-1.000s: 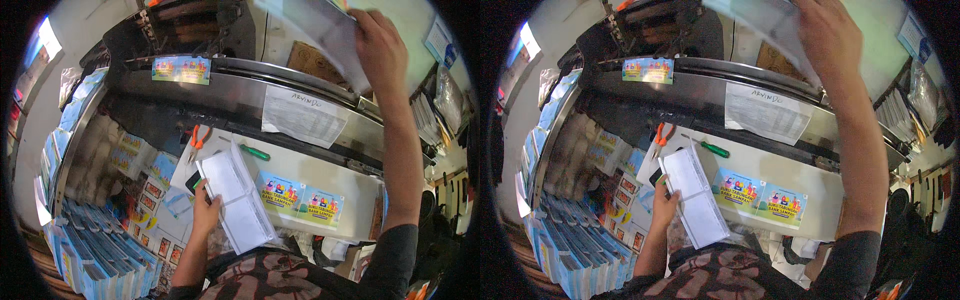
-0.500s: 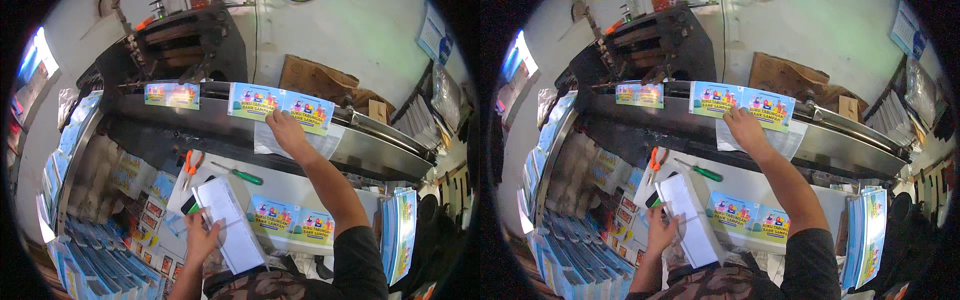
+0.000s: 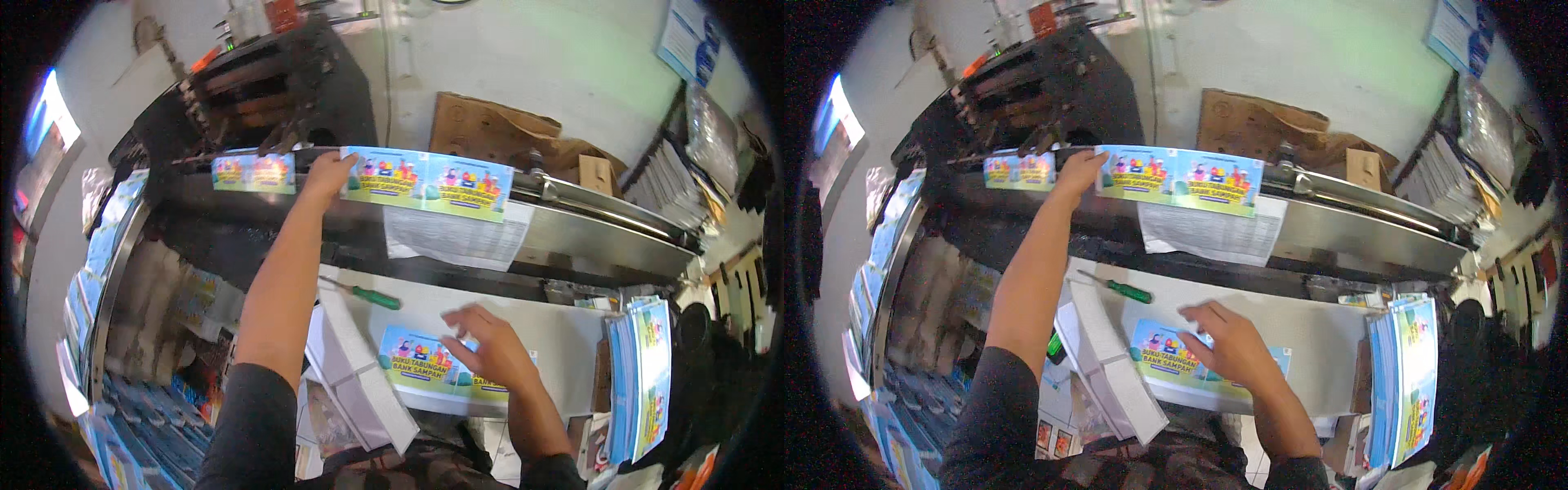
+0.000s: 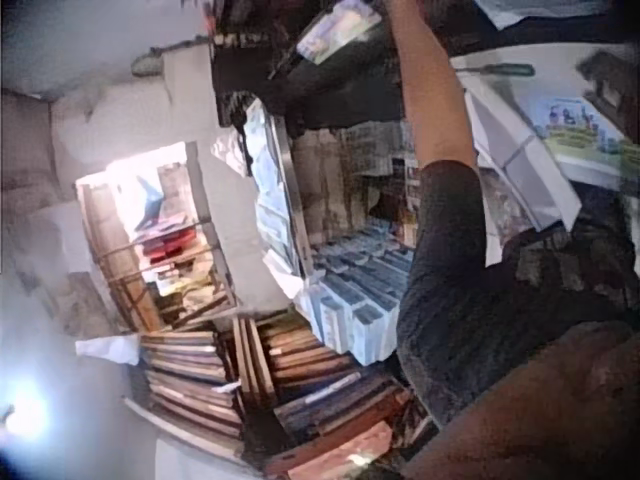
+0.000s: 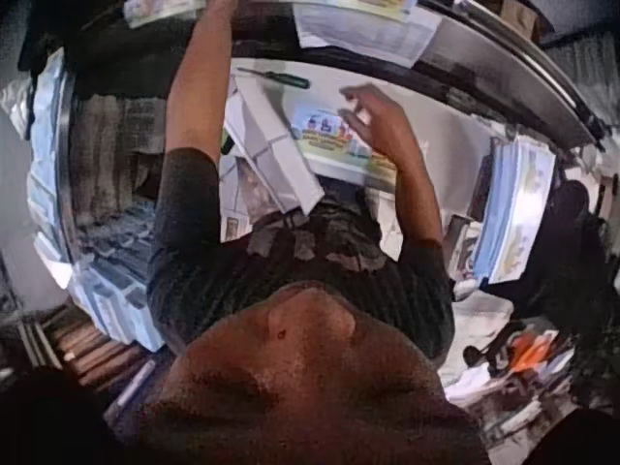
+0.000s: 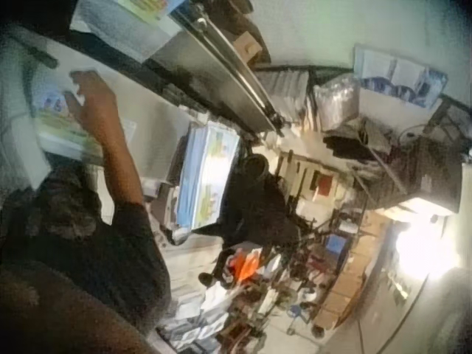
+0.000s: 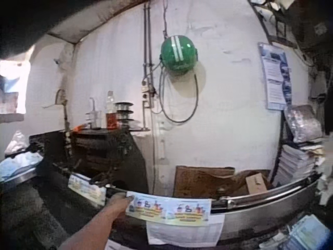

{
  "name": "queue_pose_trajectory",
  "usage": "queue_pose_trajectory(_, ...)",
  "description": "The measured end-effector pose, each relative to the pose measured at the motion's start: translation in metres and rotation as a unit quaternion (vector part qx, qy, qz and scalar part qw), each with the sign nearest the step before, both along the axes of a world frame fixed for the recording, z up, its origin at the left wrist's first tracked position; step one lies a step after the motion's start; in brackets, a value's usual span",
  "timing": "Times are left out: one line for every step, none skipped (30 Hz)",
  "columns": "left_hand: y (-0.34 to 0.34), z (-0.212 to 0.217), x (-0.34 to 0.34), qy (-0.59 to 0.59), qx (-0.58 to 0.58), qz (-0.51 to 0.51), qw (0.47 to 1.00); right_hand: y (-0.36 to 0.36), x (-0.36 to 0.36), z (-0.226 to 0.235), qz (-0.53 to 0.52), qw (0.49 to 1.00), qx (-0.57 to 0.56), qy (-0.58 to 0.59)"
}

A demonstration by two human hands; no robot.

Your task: The person flips through the pages of a booklet, organizes printed papers into stacks, and uses a screwdriver and pliers to adjust a mechanical stapler or binding machine to secure the booklets.

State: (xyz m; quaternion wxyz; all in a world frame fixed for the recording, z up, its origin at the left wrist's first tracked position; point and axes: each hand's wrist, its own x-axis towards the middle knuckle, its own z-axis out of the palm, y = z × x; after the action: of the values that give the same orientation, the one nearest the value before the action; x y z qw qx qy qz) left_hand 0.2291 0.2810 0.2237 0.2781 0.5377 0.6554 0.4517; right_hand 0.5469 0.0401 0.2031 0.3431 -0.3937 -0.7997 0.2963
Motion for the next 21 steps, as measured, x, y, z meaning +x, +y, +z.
queue_pose_trajectory(0.002,0.001,0.011,-0.047,-0.002,-0.027,0.999,-0.012,0.014,-0.006,-0.034,0.999,-0.026,0.007)
queue_pose_trajectory(0.001,0.004,0.019,-0.093,-0.004,-0.05,0.994,-0.025,0.029,-0.011,-0.062,0.997,-0.05,0.014)
queue_pose_trajectory(0.006,0.006,0.022,-0.057,-0.014,-0.049,0.997,-0.035,0.04,-0.016,-0.087,0.993,-0.075,0.023)
queue_pose_trajectory(0.008,0.006,0.024,-0.037,-0.022,-0.051,0.998,-0.043,0.048,-0.02,-0.108,0.99,-0.087,0.018)
queue_pose_trajectory(0.006,0.009,0.03,-0.02,-0.031,-0.054,0.998,-0.049,0.055,-0.025,-0.13,0.986,-0.1,0.011)
queue_pose_trajectory(0.003,0.012,0.032,-0.003,-0.039,-0.054,0.998,-0.053,0.059,-0.028,-0.149,0.982,-0.113,0.003)
queue_pose_trajectory(-0.001,0.015,0.032,0.0,-0.026,-0.057,0.998,-0.055,0.059,-0.028,-0.152,0.981,-0.121,-0.003)
queue_pose_trajectory(-0.009,0.02,0.033,0.002,-0.016,-0.059,0.998,-0.058,0.057,-0.028,-0.14,0.983,-0.114,0.0)
queue_pose_trajectory(-0.018,0.022,0.031,0.005,-0.006,-0.059,0.998,-0.058,0.052,-0.027,-0.126,0.986,-0.108,0.002)
queue_pose_trajectory(-0.02,0.022,0.02,0.011,0.031,-0.021,0.999,-0.057,0.046,-0.026,-0.109,0.989,-0.101,0.005)
queue_pose_trajectory(-0.027,0.017,-0.002,0.024,0.057,0.025,0.998,-0.059,0.034,-0.028,-0.088,0.99,-0.105,0.015)
queue_pose_trajectory(-0.04,0.01,-0.025,0.04,0.083,0.072,0.993,-0.059,0.02,-0.028,-0.064,0.992,-0.11,0.026)
queue_pose_trajectory(-0.063,0.017,-0.018,0.015,0.101,0.067,0.992,-0.057,0.012,-0.031,-0.054,0.992,-0.112,0.033)
queue_pose_trajectory(-0.093,0.016,-0.02,0.012,0.111,0.064,0.992,-0.057,0.002,-0.034,-0.038,0.99,-0.135,0.036)
queue_pose_trajectory(-0.132,0.019,-0.025,0.016,0.122,0.066,0.99,-0.06,-0.01,-0.035,-0.015,0.987,-0.155,0.044)
queue_pose_trajectory(-0.164,0.015,-0.025,0.017,0.141,0.061,0.988,-0.061,-0.02,-0.035,0.0,0.984,-0.168,0.051)
queue_pose_trajectory(-0.195,-0.004,-0.035,0.001,0.137,0.091,0.986,-0.063,-0.033,-0.039,0.026,0.99,-0.142,-0.004)
queue_pose_trajectory(-0.231,-0.024,-0.042,-0.015,0.132,0.119,0.984,-0.064,-0.048,-0.043,0.055,0.994,-0.099,0.003)
queue_pose_trajectory(-0.266,-0.042,-0.038,-0.018,0.103,0.179,0.978,-0.066,-0.064,-0.053,0.082,0.995,-0.06,0.008)
queue_pose_trajectory(-0.303,-0.065,-0.041,-0.032,0.039,0.22,0.974,-0.069,-0.077,-0.06,0.111,0.994,-0.019,0.012)
queue_pose_trajectory(-0.337,-0.083,-0.036,-0.088,0.0,0.224,0.971,-0.072,-0.087,-0.069,0.143,0.989,0.01,-0.034)
